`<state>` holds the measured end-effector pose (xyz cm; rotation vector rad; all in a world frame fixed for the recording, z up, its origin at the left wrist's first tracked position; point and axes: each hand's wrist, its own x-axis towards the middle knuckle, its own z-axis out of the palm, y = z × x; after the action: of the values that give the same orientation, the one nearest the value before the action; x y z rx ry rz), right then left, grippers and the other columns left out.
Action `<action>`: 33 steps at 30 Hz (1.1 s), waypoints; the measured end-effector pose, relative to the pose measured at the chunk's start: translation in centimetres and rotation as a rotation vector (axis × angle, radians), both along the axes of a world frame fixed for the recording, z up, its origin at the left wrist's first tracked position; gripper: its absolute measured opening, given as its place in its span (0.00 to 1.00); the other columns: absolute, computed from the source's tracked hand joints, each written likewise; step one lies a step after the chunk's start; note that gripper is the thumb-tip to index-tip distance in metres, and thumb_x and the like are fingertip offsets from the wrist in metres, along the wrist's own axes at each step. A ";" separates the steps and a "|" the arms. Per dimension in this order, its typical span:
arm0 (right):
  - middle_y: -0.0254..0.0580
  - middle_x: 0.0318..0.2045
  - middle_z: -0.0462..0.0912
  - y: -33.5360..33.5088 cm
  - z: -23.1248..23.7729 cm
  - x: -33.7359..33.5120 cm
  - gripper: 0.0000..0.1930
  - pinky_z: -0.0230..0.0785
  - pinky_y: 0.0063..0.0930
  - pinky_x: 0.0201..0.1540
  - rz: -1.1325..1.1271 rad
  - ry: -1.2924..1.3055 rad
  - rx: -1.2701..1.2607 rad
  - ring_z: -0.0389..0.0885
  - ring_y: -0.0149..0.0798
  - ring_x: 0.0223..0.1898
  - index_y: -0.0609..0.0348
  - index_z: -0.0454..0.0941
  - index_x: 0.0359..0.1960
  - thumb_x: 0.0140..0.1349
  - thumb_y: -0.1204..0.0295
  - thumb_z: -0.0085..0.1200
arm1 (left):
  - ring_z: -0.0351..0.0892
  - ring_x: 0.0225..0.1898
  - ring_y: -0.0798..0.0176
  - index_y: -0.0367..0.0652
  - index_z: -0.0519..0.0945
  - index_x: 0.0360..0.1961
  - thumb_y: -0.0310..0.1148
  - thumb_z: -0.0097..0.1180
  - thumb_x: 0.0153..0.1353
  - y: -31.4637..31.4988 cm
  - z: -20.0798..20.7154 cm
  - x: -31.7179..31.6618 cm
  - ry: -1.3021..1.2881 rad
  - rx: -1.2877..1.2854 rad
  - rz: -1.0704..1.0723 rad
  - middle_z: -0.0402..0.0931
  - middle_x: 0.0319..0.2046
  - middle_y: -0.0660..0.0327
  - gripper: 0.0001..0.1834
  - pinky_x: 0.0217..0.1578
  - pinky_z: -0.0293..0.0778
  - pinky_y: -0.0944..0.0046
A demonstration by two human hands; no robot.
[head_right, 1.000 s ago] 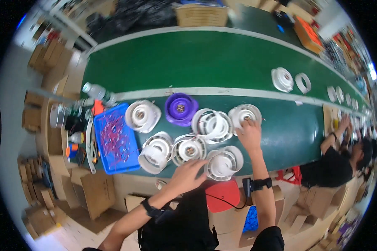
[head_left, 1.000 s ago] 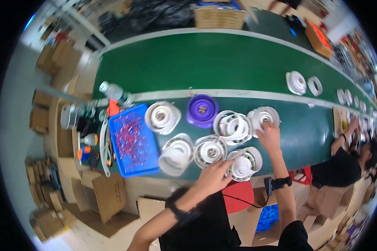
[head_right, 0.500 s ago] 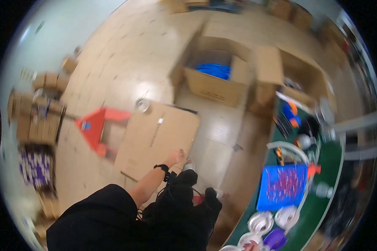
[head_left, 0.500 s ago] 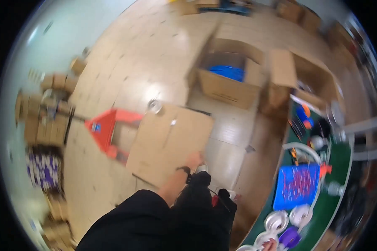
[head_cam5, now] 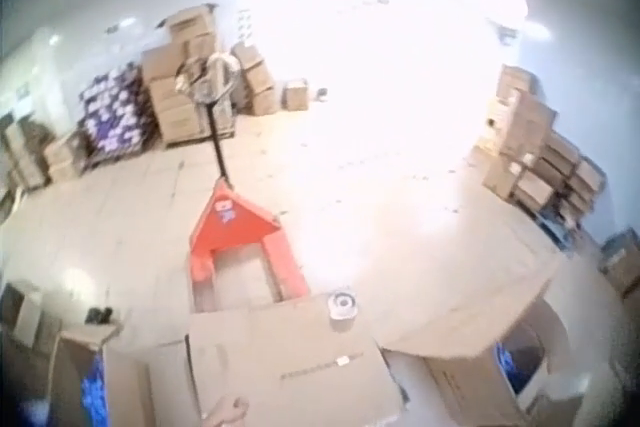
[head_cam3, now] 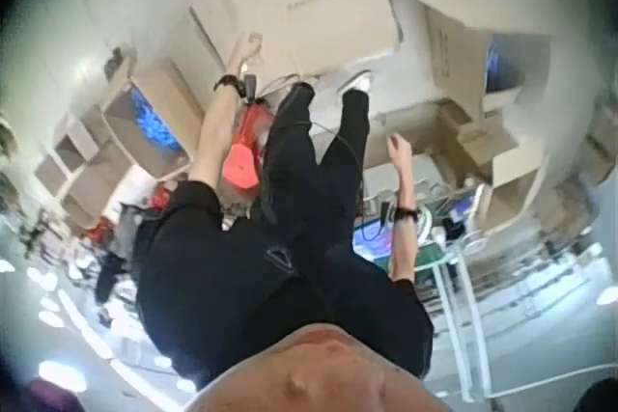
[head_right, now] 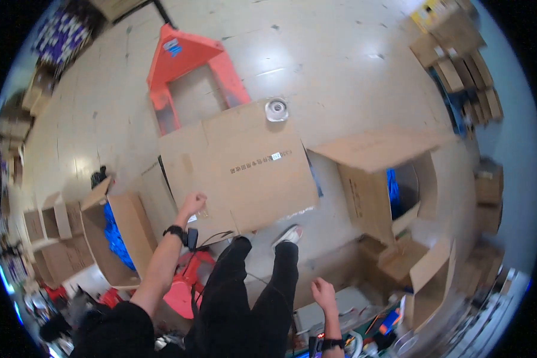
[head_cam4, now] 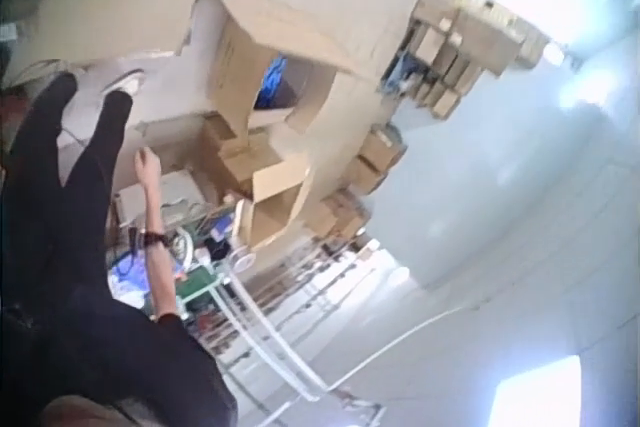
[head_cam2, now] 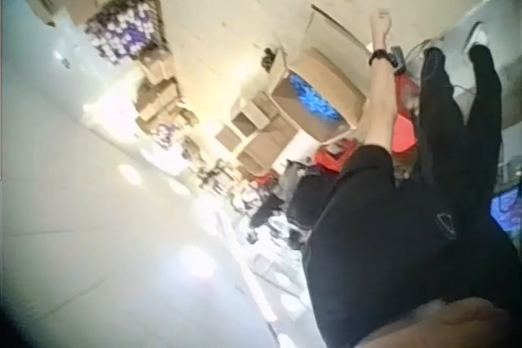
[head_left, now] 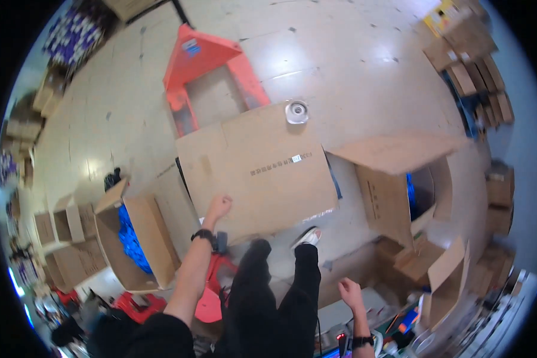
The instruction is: Assembling white plastic housing components for electronic devices on a production line.
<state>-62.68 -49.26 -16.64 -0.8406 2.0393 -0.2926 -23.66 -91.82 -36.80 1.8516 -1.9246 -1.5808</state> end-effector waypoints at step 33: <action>0.57 0.42 0.84 -73.7 -52.9 -19.7 0.28 0.74 0.41 0.49 1.037 0.582 -0.331 0.83 0.54 0.45 0.67 0.80 0.46 0.47 0.58 0.67 | 0.79 0.40 0.65 0.36 0.75 0.52 0.48 0.64 0.60 32.6 -34.5 7.1 0.168 0.475 1.559 0.79 0.40 0.58 0.28 0.43 0.77 0.66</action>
<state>-82.34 -122.91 -69.56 -2.2422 1.7555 0.2421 -16.59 -59.25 -71.30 2.1487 0.2682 -1.3640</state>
